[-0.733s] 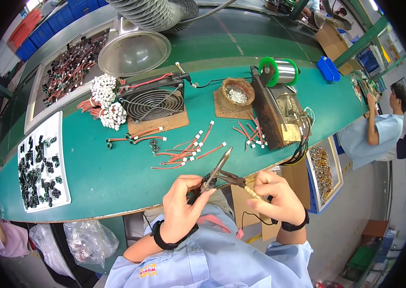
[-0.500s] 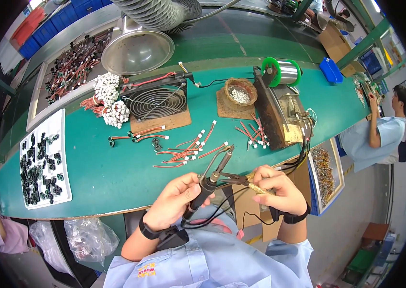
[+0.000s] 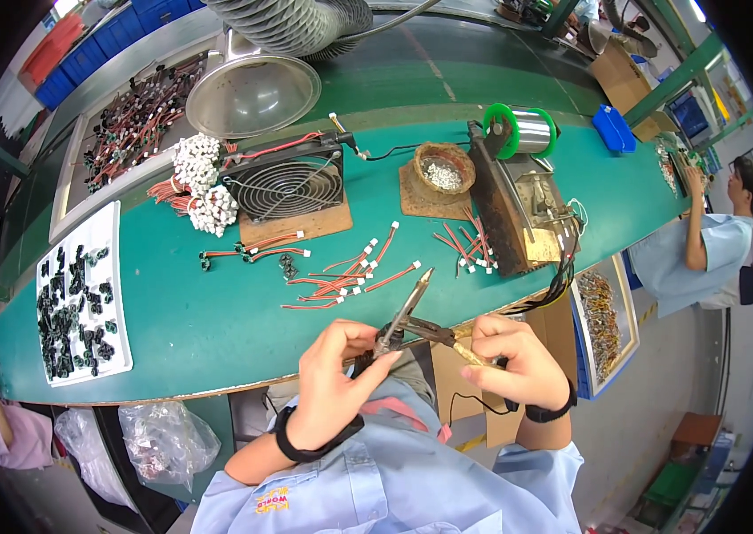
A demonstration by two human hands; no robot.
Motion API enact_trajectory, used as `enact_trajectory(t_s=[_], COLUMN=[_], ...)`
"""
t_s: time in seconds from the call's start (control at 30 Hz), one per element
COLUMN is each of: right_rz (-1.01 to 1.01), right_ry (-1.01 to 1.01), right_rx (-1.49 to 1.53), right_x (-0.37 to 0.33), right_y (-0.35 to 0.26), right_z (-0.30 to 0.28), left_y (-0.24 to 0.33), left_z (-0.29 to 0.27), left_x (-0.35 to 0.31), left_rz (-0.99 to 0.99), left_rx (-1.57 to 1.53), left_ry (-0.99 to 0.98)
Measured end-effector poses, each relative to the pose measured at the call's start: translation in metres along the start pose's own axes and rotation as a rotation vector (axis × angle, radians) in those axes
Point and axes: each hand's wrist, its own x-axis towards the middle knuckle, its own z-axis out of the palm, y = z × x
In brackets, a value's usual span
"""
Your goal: Solder wires to small electronic components on an assembly line.
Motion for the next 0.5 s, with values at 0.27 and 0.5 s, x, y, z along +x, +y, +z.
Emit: enact_trajectory(t_s=[0.27,0.5], right_rz=[-0.045,0.026], right_ry=[0.01,-0.09], right_rx=[0.121,0.301], right_x=[0.001,0.003], right_y=[0.016,0.021], right_z=[-0.006,-0.008], left_y=[-0.005,-0.01], left_z=[-0.017,-0.019], left_x=[0.011,0.014], left_rz=[-0.334,-0.599], left_rx=[-0.6,-1.111], left_ry=[-0.262,-0.61])
